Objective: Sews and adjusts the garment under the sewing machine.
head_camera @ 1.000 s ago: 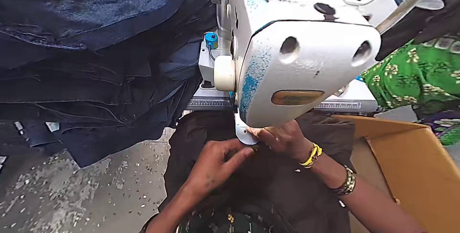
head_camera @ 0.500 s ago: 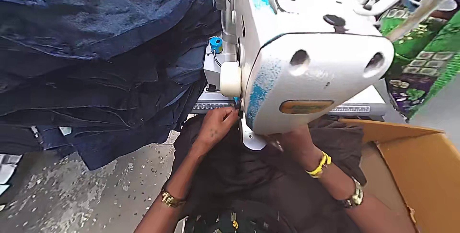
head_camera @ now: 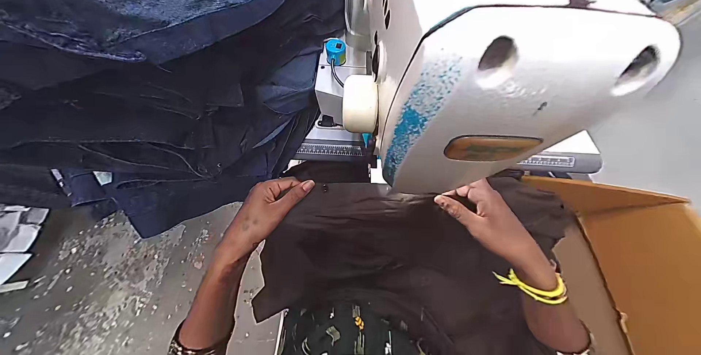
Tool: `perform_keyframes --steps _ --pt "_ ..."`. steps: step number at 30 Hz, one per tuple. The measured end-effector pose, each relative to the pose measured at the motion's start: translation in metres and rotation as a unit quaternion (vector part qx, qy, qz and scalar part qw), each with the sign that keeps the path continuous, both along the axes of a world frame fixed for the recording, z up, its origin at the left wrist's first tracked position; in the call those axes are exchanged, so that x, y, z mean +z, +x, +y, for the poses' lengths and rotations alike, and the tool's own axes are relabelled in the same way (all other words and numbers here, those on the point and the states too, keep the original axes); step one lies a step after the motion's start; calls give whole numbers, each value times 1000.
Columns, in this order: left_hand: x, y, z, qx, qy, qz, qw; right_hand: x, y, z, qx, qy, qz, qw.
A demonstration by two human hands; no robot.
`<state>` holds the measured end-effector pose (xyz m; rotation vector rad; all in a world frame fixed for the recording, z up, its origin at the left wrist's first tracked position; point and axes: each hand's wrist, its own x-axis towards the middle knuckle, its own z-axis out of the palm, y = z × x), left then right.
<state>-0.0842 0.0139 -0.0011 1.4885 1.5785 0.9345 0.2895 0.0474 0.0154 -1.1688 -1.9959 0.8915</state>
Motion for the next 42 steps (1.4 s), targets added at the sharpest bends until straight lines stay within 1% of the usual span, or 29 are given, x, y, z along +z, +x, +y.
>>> perform_keyframes --steps 1,3,4,5,6,8,9,10,11,13,15,16,19,23,26,27,28,29,30,31,32,34,36,37,39,42 --pt "0 4 2 -4 6 -3 1000 2 3 0 25 -28 -20 999" --pt "3 11 5 -17 17 -7 1000 5 5 -3 106 -92 -62 988" --pt "4 12 6 -22 22 -9 999 2 3 -7 147 -129 -62 979" --pt "5 13 7 -27 27 -15 999 -4 -1 -11 181 -171 -37 968" --pt "6 12 8 -34 34 -27 999 -10 -6 -15 207 -230 14 951" --pt "6 7 6 -55 57 -68 995 -19 -16 -24 244 -363 153 886" --pt "4 2 3 -73 72 -86 991 -21 -19 -28 253 -396 213 857" --pt "2 -4 0 -92 90 -99 987 -20 -21 -31 248 -398 253 846" --pt "0 -10 -3 -110 107 -106 982 -17 -21 -33 228 -376 273 856" --pt "-3 -17 -7 -117 119 -113 980 -10 -12 -28 168 -294 269 902" --pt "-3 -14 -6 -62 80 -103 990 -4 -4 -16 68 -221 240 943" --pt "-4 -10 -2 -33 52 -90 994 -2 -1 -8 24 -194 229 953" --pt "-1 -1 11 5 15 -36 999 1 1 11 -68 -151 206 964" --pt "5 1 20 3 12 1 1000 -1 4 22 -105 -131 209 963" --pt "4 0 21 -5 9 21 1000 -8 7 25 -134 -105 172 970" --pt "1 0 21 -5 15 40 999 -11 10 28 -149 -86 127 977" --pt "-3 1 20 -3 29 74 997 -14 15 31 -168 -51 46 983" --pt "-7 3 19 3 54 127 990 -15 20 34 -188 -4 -58 980" --pt "-11 8 18 8 88 175 981 -13 25 38 -206 32 -145 967" --pt "-14 13 17 -2 117 203 972 -11 29 41 -224 59 -198 952" --pt "-17 21 16 -21 137 210 968 -12 33 46 -240 95 -226 939" --pt "-19 39 15 -80 142 169 972 -18 35 58 -250 171 -248 920" --pt "-17 61 15 -138 97 72 983 -23 29 71 -229 217 -270 910" --pt "-15 72 16 -147 80 25 986 -25 25 79 -220 223 -285 906" --pt "-9 91 19 -120 61 -38 990 -28 18 93 -213 218 -319 897" --pt "-8 107 24 -66 48 -68 994 -34 14 101 -212 220 -347 887"
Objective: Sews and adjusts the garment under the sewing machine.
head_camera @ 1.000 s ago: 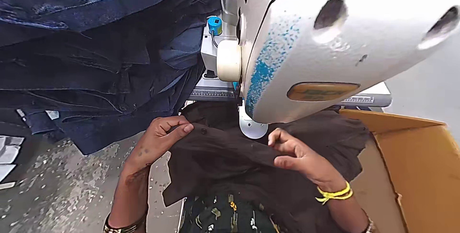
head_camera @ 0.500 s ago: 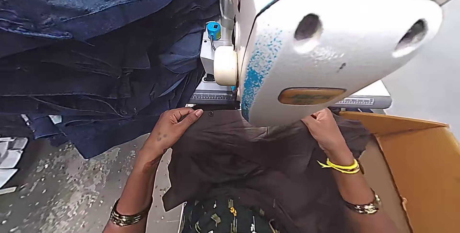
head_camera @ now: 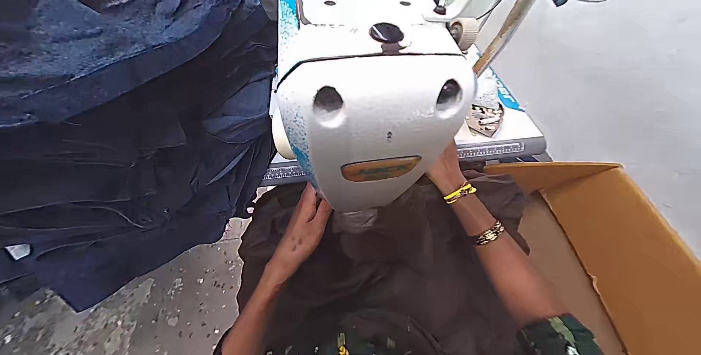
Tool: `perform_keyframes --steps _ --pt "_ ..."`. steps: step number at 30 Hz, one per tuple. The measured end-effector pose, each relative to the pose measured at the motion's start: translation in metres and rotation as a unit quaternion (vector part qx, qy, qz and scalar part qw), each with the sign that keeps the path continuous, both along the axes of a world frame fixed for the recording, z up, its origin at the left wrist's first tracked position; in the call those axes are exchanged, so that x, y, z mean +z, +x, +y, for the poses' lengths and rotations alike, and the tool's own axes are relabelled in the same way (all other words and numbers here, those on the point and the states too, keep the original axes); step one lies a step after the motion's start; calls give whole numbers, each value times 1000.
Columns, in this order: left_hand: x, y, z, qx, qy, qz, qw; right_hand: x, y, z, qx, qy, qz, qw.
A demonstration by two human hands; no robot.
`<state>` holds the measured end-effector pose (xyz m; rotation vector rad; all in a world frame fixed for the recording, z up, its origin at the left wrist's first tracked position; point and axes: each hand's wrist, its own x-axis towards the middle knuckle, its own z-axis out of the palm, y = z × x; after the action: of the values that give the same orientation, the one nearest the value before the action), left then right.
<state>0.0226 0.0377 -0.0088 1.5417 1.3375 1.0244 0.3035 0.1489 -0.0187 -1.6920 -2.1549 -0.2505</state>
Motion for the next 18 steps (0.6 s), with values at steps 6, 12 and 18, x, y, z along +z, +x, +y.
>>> perform_keyframes --steps 6,12,18 --pt "-8 9 -4 62 -13 -24 998 -2 9 -25 27 99 125 987" --pt "-8 6 6 57 -15 -25 998 21 26 -58 -21 114 257 960" --pt "7 -41 -17 -103 105 142 979 37 8 -63 53 100 254 960"
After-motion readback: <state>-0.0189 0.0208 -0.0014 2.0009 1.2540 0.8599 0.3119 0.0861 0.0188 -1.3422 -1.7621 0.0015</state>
